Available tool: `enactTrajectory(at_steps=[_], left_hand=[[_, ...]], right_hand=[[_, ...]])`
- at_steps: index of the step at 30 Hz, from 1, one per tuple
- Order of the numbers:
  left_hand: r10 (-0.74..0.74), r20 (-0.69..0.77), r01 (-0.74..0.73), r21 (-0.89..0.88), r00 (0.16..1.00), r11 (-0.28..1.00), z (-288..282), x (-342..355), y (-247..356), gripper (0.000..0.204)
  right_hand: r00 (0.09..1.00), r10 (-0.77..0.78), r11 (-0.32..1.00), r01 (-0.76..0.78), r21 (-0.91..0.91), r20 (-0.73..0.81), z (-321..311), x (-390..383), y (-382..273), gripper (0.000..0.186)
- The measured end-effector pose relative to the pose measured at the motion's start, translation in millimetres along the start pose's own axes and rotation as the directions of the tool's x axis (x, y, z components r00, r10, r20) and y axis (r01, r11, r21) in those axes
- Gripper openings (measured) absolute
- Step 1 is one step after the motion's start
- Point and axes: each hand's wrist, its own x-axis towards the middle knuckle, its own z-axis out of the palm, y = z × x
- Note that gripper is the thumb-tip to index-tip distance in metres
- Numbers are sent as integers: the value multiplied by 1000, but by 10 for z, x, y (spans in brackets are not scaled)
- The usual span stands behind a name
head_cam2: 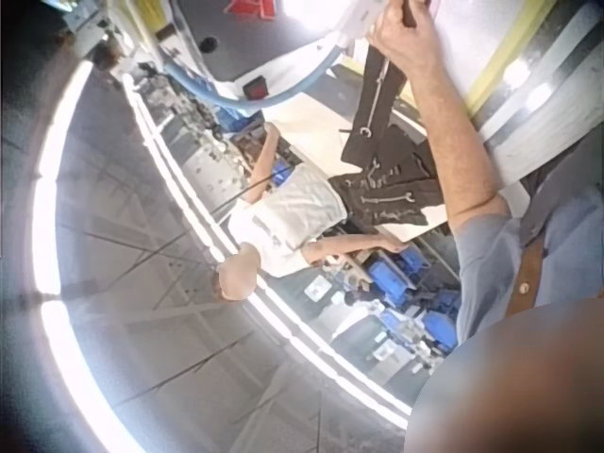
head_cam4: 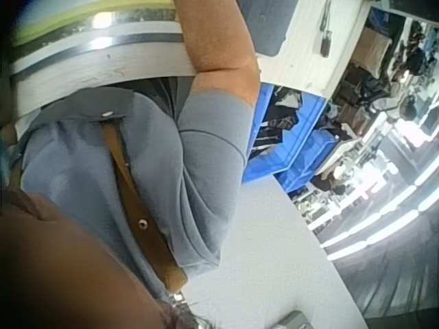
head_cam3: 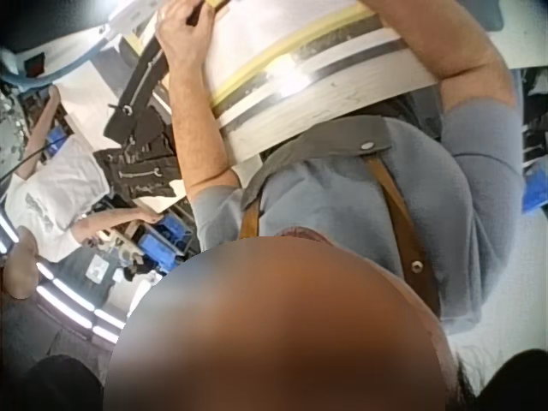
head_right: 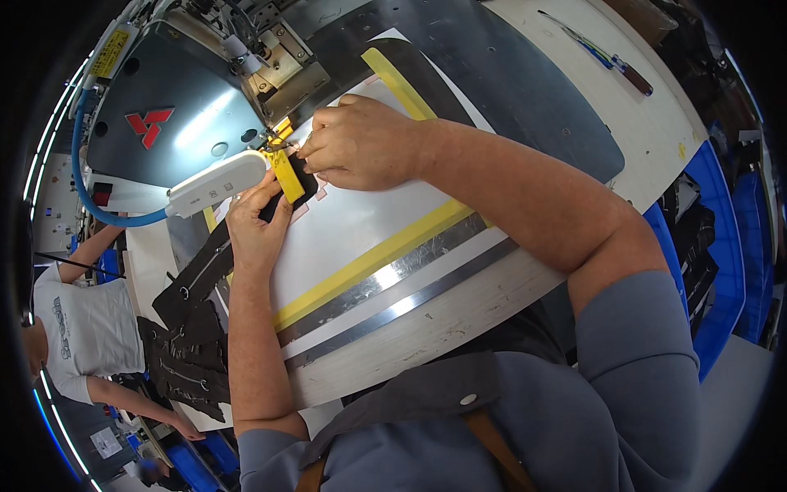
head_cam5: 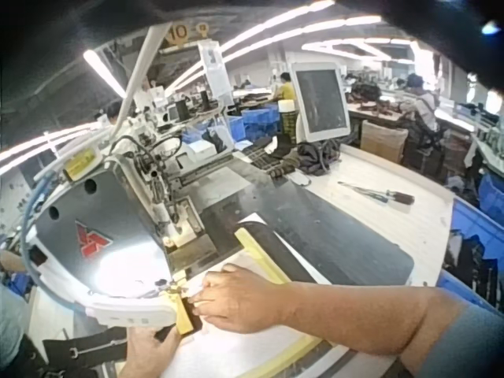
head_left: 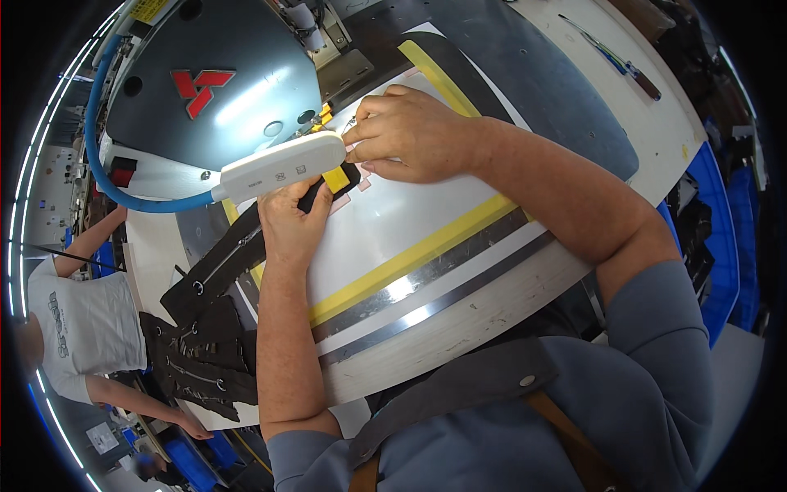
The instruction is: Sewing zippers and components onto leather bag parts using an industrial sewing machine.
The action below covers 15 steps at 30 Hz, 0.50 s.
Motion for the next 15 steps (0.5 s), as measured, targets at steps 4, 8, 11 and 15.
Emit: enactTrajectory(at_steps=[4, 8, 11, 15], left_hand=[[-1, 5, 1, 31, 1000, 1000, -13, 8, 33, 20], [17, 41, -17, 5, 999, 1000, -26, 14, 12, 20], [29, -36, -31, -58, 999, 998, -14, 2, -12, 19], [-24, -133, 5, -136, 991, 991, -38, -10, -44, 16]], right_hand=[[1000, 6, 1000, -6, -2, 4, 5, -5, -7, 22], [1000, -7, 1000, 7, 4, 3, 1, -9, -1, 21], [999, -26, 1000, 26, 6, -32, 4, 0, 8, 21], [999, 30, 998, -32, 55, 25, 9, 5, 7, 21]])
